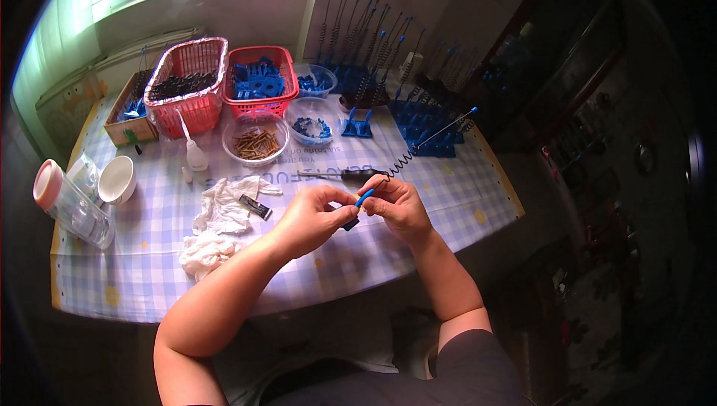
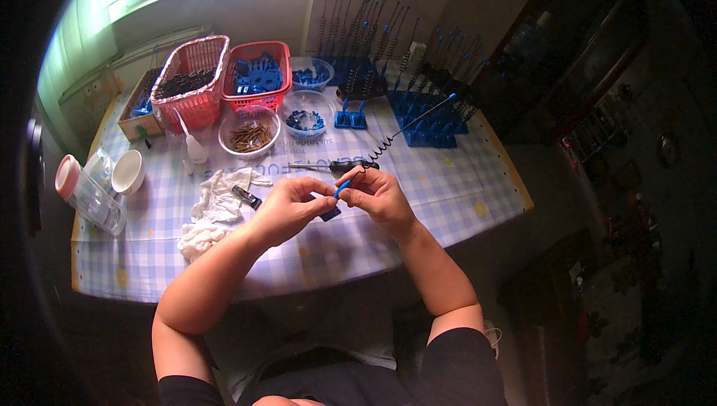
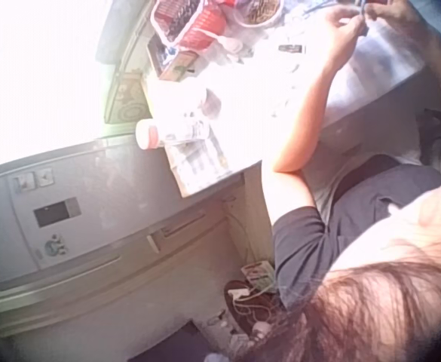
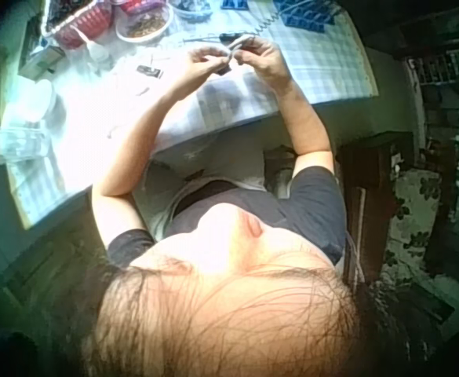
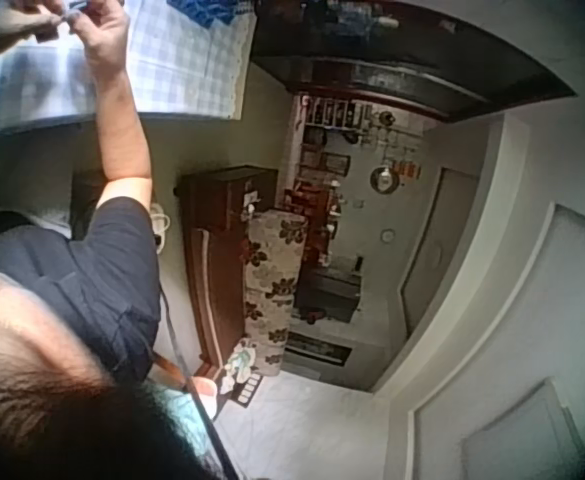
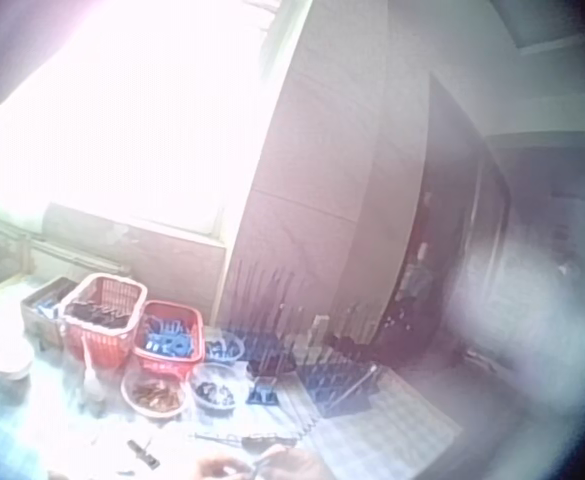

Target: Assembling small electrical components including springs, connectors, and glass tubes at a workstation.

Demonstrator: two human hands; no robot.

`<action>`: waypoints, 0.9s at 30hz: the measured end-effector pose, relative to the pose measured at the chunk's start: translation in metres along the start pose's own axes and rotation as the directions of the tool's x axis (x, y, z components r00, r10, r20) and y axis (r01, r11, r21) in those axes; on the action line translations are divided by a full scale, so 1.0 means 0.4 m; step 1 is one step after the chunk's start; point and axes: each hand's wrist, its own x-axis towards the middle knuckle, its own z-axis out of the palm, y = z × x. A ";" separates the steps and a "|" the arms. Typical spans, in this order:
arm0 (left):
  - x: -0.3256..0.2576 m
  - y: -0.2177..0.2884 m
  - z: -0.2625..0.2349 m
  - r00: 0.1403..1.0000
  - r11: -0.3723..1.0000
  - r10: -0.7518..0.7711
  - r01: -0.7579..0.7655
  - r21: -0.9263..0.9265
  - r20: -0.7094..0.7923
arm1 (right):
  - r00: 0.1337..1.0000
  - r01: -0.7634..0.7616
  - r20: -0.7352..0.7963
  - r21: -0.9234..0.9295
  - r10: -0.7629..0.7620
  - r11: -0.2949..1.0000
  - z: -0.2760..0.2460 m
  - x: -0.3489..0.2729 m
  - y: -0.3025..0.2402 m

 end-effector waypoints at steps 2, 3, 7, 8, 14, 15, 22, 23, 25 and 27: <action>0.002 -0.003 -0.002 1.000 1.000 -0.008 0.009 -0.015 0.012 | 1.000 -0.013 -0.003 0.047 0.013 0.999 0.000 -0.001 -0.003; 0.002 -0.004 -0.002 1.000 0.999 -0.017 0.018 -0.032 0.024 | 1.000 -0.012 -0.003 0.047 0.012 0.999 0.000 -0.001 -0.004; 0.002 -0.002 -0.003 0.999 0.999 -0.040 0.040 -0.028 0.025 | 1.000 0.002 -0.031 0.078 0.000 0.997 0.006 -0.002 -0.008; 0.003 -0.006 -0.005 0.999 0.999 -0.036 0.037 -0.037 0.029 | 1.000 0.005 -0.027 0.079 -0.003 0.997 0.009 -0.002 -0.008; -0.003 -0.006 0.008 1.000 0.999 -0.008 0.008 0.035 -0.022 | 0.997 -0.031 -0.068 -0.073 0.026 0.997 0.015 -0.009 -0.010; -0.004 -0.005 0.012 0.999 0.997 0.004 -0.001 0.071 -0.047 | 0.997 -0.032 -0.069 -0.073 0.026 0.997 0.019 -0.009 -0.009; -0.002 -0.014 0.015 0.989 0.967 0.121 -0.097 0.234 -0.090 | 0.987 -0.011 -0.157 -0.202 -0.021 0.979 0.024 -0.008 0.009; -0.003 -0.013 0.017 0.987 0.964 0.132 -0.105 0.243 -0.096 | 0.984 -0.010 -0.178 -0.229 -0.032 0.973 0.024 -0.008 0.010; -0.001 -0.015 0.018 0.984 0.961 0.143 -0.113 0.252 -0.102 | 0.982 0.006 -0.183 -0.231 -0.050 0.973 0.019 -0.008 0.012; 0.002 -0.022 0.016 0.992 0.983 0.089 -0.074 0.166 -0.087 | 0.980 0.023 -0.188 -0.234 -0.068 0.972 0.019 -0.006 0.009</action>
